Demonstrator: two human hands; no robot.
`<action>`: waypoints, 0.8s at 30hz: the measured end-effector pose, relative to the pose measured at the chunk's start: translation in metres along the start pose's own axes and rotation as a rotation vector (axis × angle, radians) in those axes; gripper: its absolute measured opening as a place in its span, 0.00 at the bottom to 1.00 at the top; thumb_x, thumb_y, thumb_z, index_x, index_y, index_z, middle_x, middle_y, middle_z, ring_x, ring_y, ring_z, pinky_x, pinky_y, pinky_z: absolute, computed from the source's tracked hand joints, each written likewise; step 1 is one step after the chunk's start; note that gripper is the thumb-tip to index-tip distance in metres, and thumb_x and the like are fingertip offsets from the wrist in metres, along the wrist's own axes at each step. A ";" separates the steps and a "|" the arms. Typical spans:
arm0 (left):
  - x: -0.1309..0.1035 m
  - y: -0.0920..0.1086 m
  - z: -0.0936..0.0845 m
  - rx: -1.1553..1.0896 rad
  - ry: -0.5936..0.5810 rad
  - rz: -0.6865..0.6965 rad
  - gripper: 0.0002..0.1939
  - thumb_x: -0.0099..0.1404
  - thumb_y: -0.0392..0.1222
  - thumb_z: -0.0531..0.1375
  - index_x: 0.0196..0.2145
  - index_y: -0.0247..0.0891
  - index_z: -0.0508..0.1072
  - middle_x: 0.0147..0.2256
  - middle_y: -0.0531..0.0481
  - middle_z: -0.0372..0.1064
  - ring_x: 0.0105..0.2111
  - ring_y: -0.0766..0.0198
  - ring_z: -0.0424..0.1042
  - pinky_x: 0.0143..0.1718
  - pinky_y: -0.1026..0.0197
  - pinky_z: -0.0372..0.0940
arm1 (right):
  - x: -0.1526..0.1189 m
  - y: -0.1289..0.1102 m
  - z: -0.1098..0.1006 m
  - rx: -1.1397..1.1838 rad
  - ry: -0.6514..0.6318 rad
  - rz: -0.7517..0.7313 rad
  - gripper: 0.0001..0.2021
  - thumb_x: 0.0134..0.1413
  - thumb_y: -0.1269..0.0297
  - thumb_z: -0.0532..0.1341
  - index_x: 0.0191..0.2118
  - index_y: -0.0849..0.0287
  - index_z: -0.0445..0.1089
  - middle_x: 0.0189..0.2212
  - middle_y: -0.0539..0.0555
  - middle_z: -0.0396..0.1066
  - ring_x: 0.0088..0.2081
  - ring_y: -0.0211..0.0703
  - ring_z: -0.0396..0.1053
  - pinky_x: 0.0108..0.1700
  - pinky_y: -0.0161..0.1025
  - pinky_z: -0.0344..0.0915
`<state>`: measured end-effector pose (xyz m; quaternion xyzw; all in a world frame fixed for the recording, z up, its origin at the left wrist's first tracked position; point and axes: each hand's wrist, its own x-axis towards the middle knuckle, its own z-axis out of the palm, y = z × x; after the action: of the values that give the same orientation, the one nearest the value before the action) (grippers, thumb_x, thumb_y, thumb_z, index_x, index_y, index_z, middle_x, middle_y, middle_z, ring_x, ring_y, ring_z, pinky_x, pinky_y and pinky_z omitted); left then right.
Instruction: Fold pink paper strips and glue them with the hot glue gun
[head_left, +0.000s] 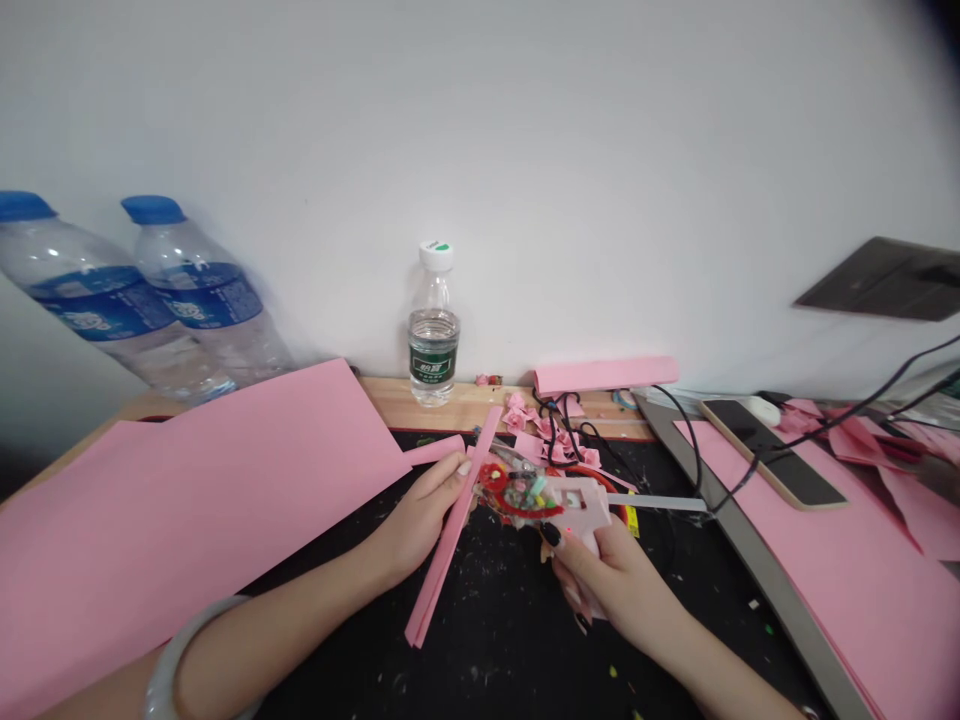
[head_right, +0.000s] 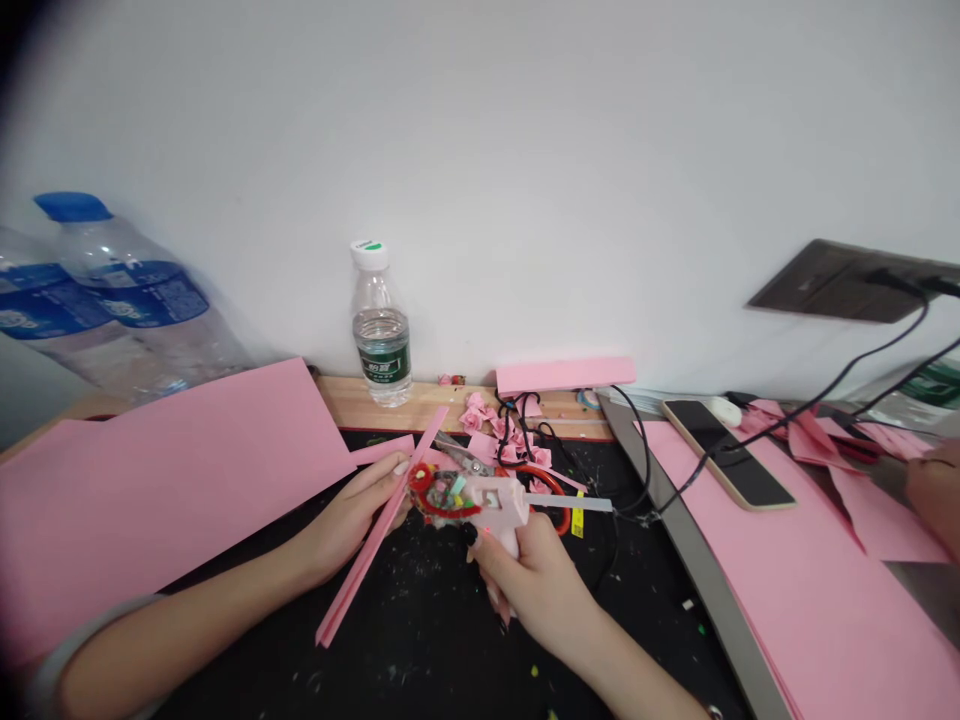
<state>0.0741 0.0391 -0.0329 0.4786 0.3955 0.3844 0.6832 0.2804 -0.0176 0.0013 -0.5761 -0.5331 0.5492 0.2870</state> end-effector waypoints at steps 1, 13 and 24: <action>0.000 -0.001 0.000 0.000 0.007 0.001 0.14 0.66 0.53 0.54 0.37 0.39 0.69 0.26 0.55 0.61 0.26 0.66 0.60 0.28 0.64 0.55 | 0.000 0.000 0.000 -0.006 -0.009 0.002 0.22 0.52 0.44 0.55 0.20 0.59 0.62 0.10 0.45 0.57 0.12 0.31 0.54 0.14 0.29 0.48; 0.000 0.006 0.000 0.038 0.057 0.042 0.16 0.66 0.52 0.54 0.27 0.39 0.66 0.25 0.56 0.61 0.28 0.65 0.60 0.32 0.63 0.57 | -0.008 -0.010 0.000 0.033 -0.232 -0.013 0.12 0.53 0.54 0.58 0.28 0.57 0.61 0.11 0.41 0.57 0.13 0.31 0.53 0.16 0.28 0.53; 0.001 -0.002 0.000 0.021 -0.032 0.027 0.15 0.68 0.53 0.51 0.32 0.39 0.65 0.22 0.57 0.57 0.22 0.68 0.55 0.24 0.65 0.51 | 0.002 -0.004 -0.002 -0.002 0.007 0.013 0.24 0.50 0.41 0.56 0.19 0.59 0.60 0.09 0.45 0.56 0.11 0.30 0.52 0.14 0.30 0.49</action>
<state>0.0753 0.0394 -0.0351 0.4973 0.3820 0.3818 0.6789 0.2811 -0.0138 0.0050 -0.5819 -0.5287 0.5484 0.2848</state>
